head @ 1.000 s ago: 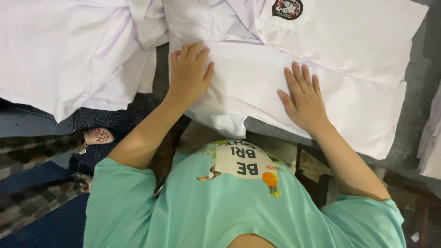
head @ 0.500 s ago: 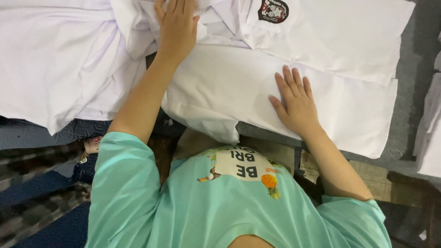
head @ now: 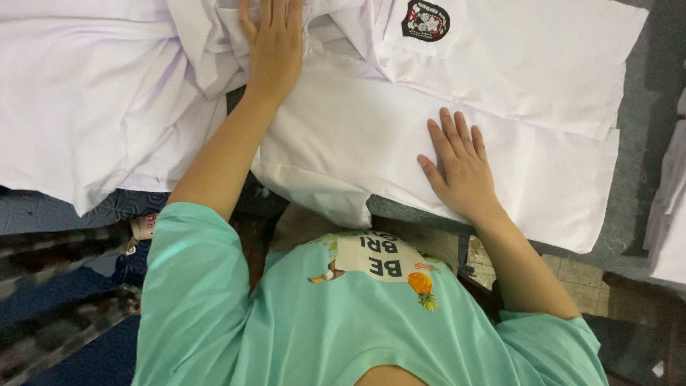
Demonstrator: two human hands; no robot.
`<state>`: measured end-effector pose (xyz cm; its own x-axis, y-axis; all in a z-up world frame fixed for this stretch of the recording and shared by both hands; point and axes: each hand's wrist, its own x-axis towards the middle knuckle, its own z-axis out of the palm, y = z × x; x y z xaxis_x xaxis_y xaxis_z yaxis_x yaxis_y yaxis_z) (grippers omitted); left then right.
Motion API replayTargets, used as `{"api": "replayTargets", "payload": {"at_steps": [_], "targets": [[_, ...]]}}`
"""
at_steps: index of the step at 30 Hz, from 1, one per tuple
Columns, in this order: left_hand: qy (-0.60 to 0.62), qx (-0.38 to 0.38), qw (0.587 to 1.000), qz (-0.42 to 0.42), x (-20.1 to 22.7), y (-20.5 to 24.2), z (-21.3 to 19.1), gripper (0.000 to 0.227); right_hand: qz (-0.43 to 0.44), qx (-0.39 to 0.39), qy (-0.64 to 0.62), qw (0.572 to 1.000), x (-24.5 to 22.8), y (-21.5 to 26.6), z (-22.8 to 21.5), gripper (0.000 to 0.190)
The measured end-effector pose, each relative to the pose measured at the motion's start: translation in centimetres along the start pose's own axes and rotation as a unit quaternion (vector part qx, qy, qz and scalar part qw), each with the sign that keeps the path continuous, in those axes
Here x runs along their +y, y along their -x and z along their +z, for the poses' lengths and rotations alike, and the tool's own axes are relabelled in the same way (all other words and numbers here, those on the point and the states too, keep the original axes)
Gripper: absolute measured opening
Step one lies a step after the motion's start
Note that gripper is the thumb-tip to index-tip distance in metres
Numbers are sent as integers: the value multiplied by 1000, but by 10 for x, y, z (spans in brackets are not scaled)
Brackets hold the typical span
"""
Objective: Folding white school uniform shirts and stacking them neatly on a work surface.
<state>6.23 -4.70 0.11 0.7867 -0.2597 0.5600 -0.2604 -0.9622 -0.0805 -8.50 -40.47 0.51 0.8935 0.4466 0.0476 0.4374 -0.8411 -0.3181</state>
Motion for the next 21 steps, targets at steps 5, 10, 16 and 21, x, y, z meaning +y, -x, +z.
{"api": "replayTargets", "payload": {"at_steps": [5,10,16,21], "targets": [[94,89,987,94,26,12,-39,22,13,-25,-4,1000,-1,-2,-1,66],[72,46,990,115,37,36,-29,45,0,-4,18,1000,4,-1,4,66],[36,15,998,59,-2,24,1,52,12,-18,25,999,4,-1,4,68],[67,-86,994,8,-14,31,20,49,16,-17,23,999,2,-1,3,67]]}}
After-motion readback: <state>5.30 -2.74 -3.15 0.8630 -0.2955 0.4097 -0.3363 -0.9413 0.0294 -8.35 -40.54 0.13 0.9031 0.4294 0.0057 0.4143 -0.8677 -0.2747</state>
